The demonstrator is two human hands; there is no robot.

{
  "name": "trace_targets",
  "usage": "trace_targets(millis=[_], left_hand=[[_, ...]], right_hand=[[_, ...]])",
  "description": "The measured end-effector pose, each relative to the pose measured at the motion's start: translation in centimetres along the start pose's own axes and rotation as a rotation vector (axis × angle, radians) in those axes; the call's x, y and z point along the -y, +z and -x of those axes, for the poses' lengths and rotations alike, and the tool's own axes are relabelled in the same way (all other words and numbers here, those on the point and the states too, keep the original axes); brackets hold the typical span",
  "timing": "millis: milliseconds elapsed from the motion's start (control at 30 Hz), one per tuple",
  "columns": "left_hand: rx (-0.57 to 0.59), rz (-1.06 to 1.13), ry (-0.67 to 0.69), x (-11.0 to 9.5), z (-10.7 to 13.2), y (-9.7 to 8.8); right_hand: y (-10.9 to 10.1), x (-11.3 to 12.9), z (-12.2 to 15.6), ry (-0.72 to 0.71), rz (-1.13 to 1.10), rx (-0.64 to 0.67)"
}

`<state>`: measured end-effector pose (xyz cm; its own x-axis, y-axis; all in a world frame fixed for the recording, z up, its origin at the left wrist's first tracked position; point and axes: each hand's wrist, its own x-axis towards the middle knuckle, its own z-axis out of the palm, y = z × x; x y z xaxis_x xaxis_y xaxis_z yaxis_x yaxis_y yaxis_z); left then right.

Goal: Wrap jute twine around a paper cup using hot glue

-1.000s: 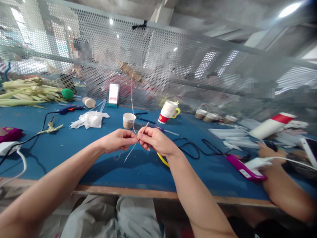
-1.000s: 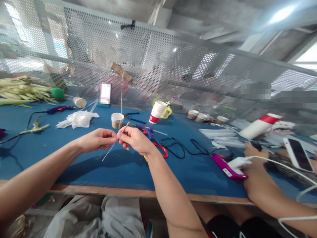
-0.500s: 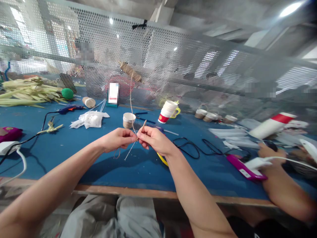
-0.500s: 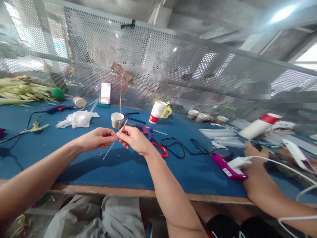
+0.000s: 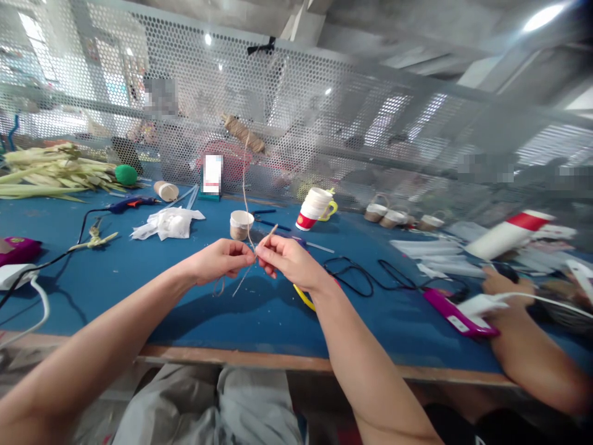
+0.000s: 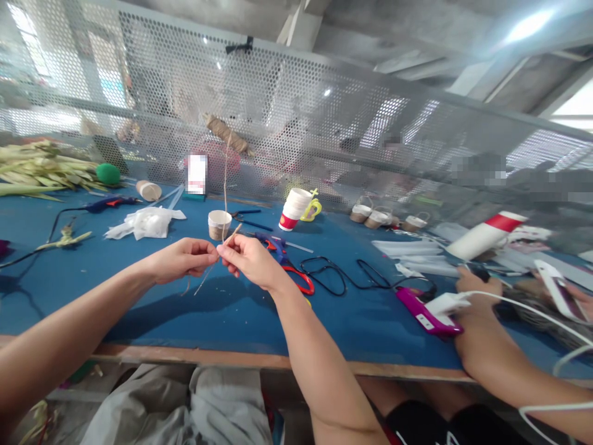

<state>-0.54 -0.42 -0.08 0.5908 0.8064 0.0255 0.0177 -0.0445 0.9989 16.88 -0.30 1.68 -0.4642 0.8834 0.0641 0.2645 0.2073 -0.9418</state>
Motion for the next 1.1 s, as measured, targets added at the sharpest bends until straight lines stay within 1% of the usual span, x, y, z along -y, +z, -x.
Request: trace_targets(millis=[100, 267, 400, 533, 667, 733, 933, 1100], left_hand=[[-0.047, -0.071, -0.011, 0.0, -0.05, 0.1], [0.036, 0.01, -0.009, -0.09, 0.08, -0.08], [0.046, 0.021, -0.015, -0.24, 0.19, -0.11], [0.05, -0.01, 0.007, -0.2, 0.16, -0.13], [-0.008, -0.075, 0.025, 0.01, -0.02, -0.19], [-0.03, -0.093, 0.022, 0.07, -0.08, -0.18], [0.049, -0.008, 0.027, 0.1, 0.02, -0.3], [0.071, 0.044, 0.001, 0.06, 0.07, -0.44]], right_hand=[[0.22, -0.12, -0.05, 0.006, 0.059, -0.044], [0.17, 0.11, 0.07, 0.014, -0.02, -0.011], [-0.08, 0.18, 0.11, 0.025, -0.066, 0.032], [-0.16, 0.01, 0.02, 0.03, -0.084, 0.063], [-0.02, -0.2, -0.16, 0.047, 0.008, -0.022], [0.06, -0.2, -0.17, 0.055, 0.039, -0.043], [-0.06, 0.03, -0.06, 0.042, -0.047, 0.03], [-0.37, 0.0, 0.01, 0.03, -0.046, 0.068]])
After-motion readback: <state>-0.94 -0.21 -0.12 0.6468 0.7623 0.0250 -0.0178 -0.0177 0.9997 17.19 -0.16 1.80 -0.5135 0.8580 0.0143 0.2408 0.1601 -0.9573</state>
